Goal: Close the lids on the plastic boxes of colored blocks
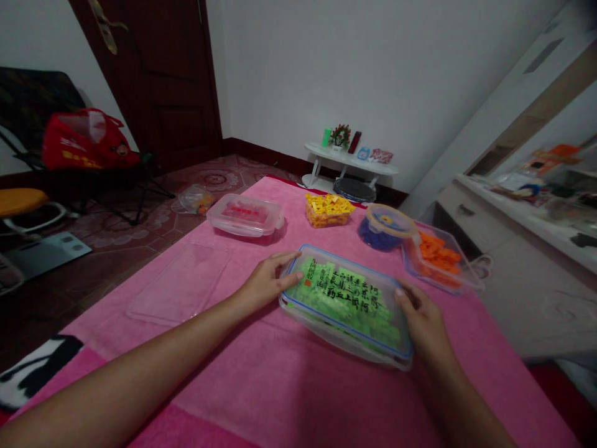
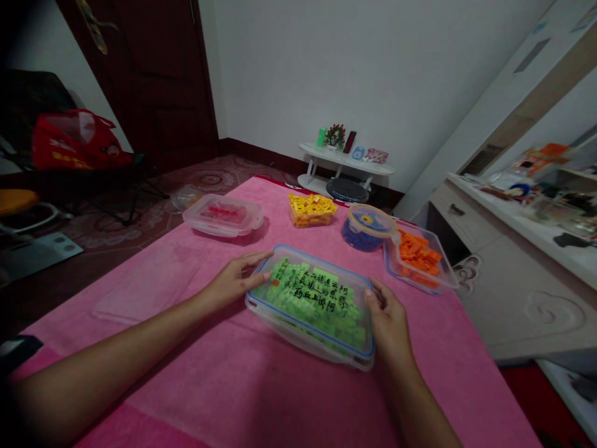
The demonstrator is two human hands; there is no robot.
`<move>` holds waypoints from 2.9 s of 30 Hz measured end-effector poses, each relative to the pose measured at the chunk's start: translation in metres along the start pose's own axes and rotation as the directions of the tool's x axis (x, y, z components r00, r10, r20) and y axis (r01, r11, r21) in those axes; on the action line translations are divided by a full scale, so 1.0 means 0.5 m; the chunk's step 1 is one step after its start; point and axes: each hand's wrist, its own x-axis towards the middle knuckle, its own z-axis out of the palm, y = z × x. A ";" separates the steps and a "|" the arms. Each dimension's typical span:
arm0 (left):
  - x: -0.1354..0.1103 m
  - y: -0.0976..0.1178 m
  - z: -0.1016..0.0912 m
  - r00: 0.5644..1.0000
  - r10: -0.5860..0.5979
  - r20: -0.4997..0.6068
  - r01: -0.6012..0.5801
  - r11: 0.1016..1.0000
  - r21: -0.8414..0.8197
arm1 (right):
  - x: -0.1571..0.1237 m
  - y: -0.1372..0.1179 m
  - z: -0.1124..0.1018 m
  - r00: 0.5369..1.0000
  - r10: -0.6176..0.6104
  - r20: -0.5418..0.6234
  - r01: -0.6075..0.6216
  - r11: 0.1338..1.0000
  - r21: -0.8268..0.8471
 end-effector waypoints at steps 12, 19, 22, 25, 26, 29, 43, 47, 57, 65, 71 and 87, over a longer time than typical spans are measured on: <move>-0.009 0.047 0.023 0.933 0.174 0.314 -0.355 0.582 0.732 | -0.013 0.000 -0.025 0.996 0.001 0.088 -0.005 0.999 0.050; -0.007 0.066 0.040 0.807 0.206 0.553 -0.584 0.414 0.698 | -0.004 0.017 -0.013 0.993 -0.070 0.099 0.079 0.992 -0.097; -0.004 0.069 0.053 0.795 0.188 0.577 -0.603 0.351 0.716 | -0.008 0.016 -0.007 0.992 -0.095 0.082 0.110 0.972 -0.208; -0.008 0.064 0.065 0.795 0.184 0.579 -0.606 0.297 0.738 | -0.018 0.007 -0.003 0.994 -0.086 0.066 0.102 0.956 -0.276; -0.010 0.061 0.068 0.795 0.184 0.578 -0.606 0.286 0.742 | -0.020 0.003 -0.004 0.994 -0.084 0.065 0.099 0.948 -0.301; -0.014 0.052 0.073 0.796 0.182 0.577 -0.604 0.282 0.745 | -0.021 -0.005 -0.008 0.991 -0.104 0.084 0.129 0.910 -0.395; -0.055 0.015 0.059 0.963 0.247 0.108 -0.253 0.686 0.682 | -0.109 -0.024 -0.029 0.993 0.029 0.113 0.012 0.937 -0.349; -0.058 0.011 0.065 0.982 0.182 0.059 -0.179 0.767 0.616 | -0.125 -0.026 -0.029 0.994 0.011 0.105 0.022 0.953 -0.302; -0.054 0.026 0.058 0.989 0.137 0.048 -0.140 0.818 0.558 | -0.124 -0.028 -0.034 0.984 -0.017 0.176 0.056 0.974 -0.218; -0.062 0.009 0.007 0.995 -0.097 -0.007 0.097 0.995 0.011 | -0.101 -0.015 -0.074 0.977 0.095 0.190 -0.120 0.985 0.125; -0.069 0.050 -0.045 0.995 -0.103 -0.003 0.103 0.994 -0.040 | -0.127 -0.074 -0.039 0.899 0.062 0.433 -0.223 0.916 0.333; -0.101 0.062 -0.149 0.986 0.156 -0.055 -0.034 0.516 0.856 | -0.111 -0.088 0.067 0.926 -0.306 0.220 0.369 0.854 -0.366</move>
